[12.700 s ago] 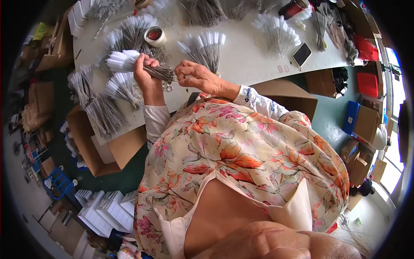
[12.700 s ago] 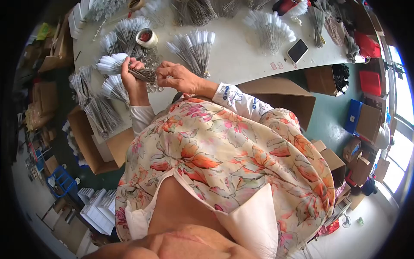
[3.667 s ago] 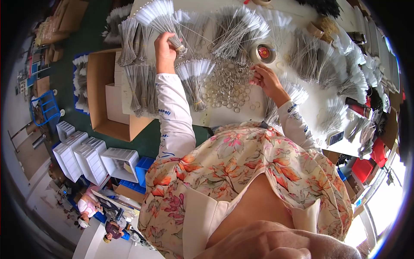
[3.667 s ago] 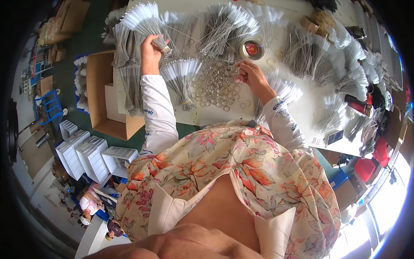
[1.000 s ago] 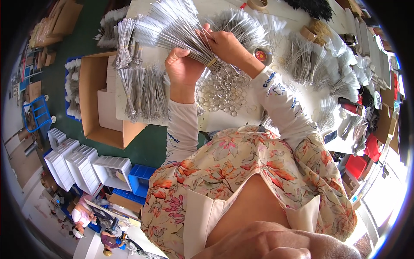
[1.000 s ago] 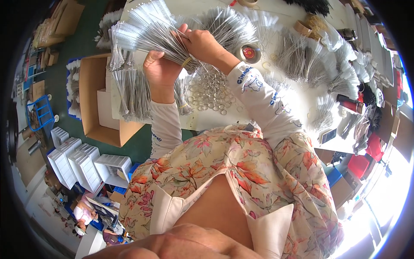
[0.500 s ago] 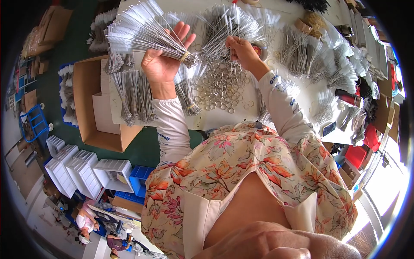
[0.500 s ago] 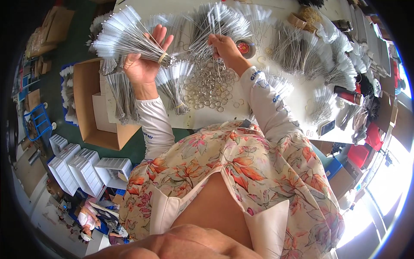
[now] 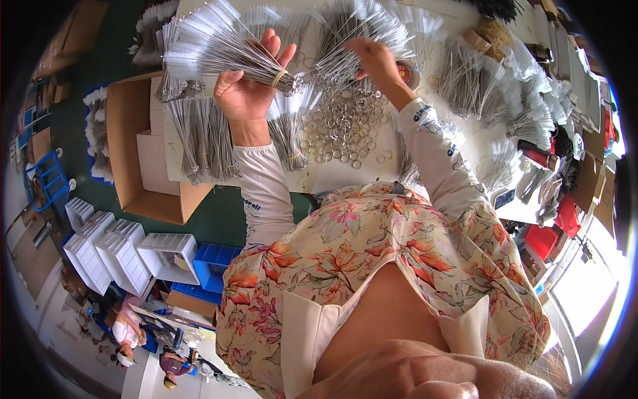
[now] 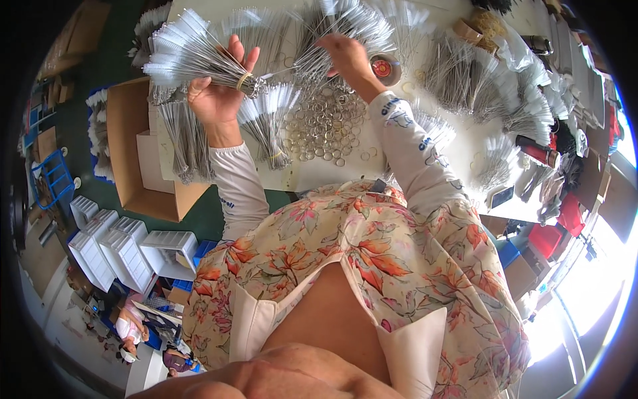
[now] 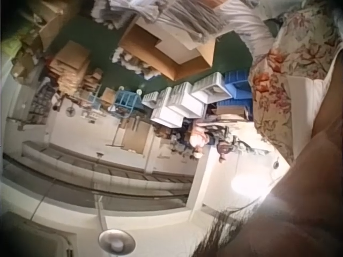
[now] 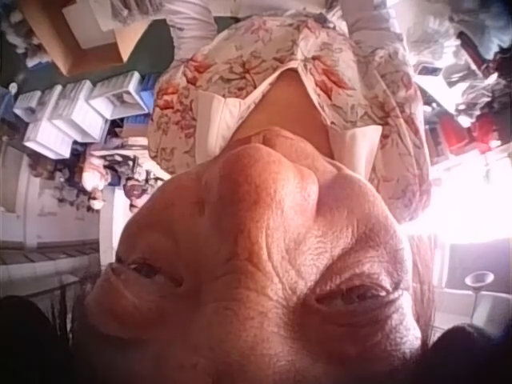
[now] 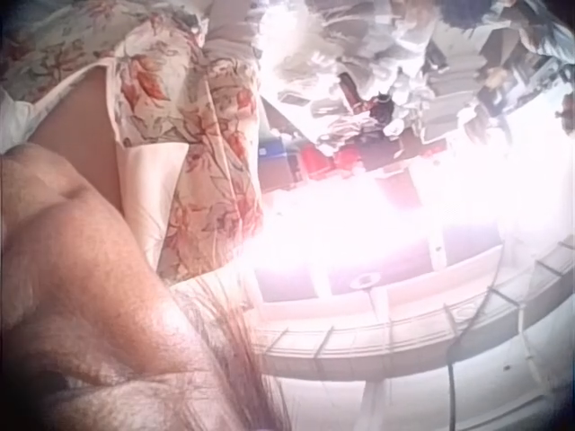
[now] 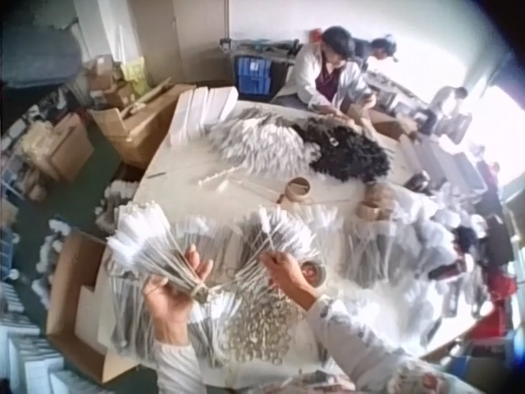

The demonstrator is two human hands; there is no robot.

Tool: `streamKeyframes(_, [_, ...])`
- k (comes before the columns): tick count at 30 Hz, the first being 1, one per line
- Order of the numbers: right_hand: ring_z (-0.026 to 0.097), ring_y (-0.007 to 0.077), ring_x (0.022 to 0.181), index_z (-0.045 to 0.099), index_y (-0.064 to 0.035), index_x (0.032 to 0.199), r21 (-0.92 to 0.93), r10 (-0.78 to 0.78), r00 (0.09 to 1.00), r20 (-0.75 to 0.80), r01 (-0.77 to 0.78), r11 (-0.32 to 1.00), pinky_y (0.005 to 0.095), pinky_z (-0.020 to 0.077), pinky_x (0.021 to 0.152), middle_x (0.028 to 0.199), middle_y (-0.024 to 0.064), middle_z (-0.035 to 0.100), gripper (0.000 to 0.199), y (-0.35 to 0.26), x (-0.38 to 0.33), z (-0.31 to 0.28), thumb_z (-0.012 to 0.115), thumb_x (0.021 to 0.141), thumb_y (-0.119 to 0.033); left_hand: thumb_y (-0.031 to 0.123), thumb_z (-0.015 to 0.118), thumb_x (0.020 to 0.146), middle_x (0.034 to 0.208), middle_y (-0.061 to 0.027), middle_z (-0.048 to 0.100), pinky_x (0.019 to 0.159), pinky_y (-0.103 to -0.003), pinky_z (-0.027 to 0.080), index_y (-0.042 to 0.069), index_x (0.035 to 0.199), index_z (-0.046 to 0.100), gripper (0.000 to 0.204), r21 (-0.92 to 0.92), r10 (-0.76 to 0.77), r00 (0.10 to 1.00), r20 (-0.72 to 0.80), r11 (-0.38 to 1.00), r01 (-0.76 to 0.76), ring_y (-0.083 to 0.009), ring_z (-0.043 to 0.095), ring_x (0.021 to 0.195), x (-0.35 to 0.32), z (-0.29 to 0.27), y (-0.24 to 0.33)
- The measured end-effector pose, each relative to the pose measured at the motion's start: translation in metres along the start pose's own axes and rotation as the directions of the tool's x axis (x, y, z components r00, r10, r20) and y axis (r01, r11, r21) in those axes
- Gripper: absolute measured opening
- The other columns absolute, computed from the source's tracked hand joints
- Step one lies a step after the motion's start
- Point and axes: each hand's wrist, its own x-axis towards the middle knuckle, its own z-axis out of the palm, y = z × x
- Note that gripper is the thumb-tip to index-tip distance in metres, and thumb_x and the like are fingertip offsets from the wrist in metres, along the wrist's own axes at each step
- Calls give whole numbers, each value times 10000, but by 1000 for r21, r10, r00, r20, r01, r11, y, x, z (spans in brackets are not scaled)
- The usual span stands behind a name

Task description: Bundling white and black bristle components with rubber bands and placing them into cardboard boxes.

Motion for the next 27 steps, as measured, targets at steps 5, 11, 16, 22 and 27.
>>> streamKeyframes(5, [592, 106, 509, 651, -128, 1026, -64, -78, 927, 368, 109, 992, 239, 507, 513, 782, 54, 656, 209, -17, -3, 38, 578, 830, -142, 4, 571, 577, 1166, -262, 506, 1099, -504, 111, -119, 1064, 506, 506, -107, -24, 999, -22, 994, 21, -323, 441, 1179, 0, 1, -8])
streamKeyframes(11, [541, 82, 489, 652, -66, 1013, 95, -101, 971, 216, 82, 992, 218, 504, 523, 975, 72, 655, 199, -22, 15, 32, 559, 865, -161, 40, 563, 622, 1142, -226, 524, 1083, -516, 166, -78, 1063, 513, 459, 13, 70, 996, 56, 997, -71, -323, 496, 1108, -8, -1, 7])
streamKeyframes(16, [479, 50, 541, 641, -53, 1021, 414, 82, 978, 192, -157, 897, 169, 498, 553, 715, 3, 561, 284, -31, 27, -25, 626, 827, -259, 33, 563, 646, 1142, -181, 511, 1073, -501, 197, -42, 1089, 499, 454, 139, 200, 975, 94, 967, -212, -292, 493, 1091, -26, 12, 28])
streamKeyframes(22, [482, 53, 484, 616, -55, 1067, 331, 218, 946, -240, -131, 934, 183, 466, 493, 626, -15, 516, 337, -12, 13, -45, 657, 804, -261, 41, 572, 634, 1130, -182, 509, 1058, -511, 215, -34, 1108, 489, 487, 184, 245, 969, 6, 953, -242, -307, 487, 1084, -47, 15, 37])
streamKeyframes(27, [622, 123, 520, 604, -85, 1091, -136, -64, 996, -66, 54, 989, 219, 492, 528, 738, 93, 650, 359, -57, 40, -10, 655, 785, -266, 41, 567, 609, 1116, -185, 507, 1038, -522, 248, -30, 1114, 474, 519, 176, 258, 966, -33, 952, -248, -308, 496, 1061, -51, 12, 35])
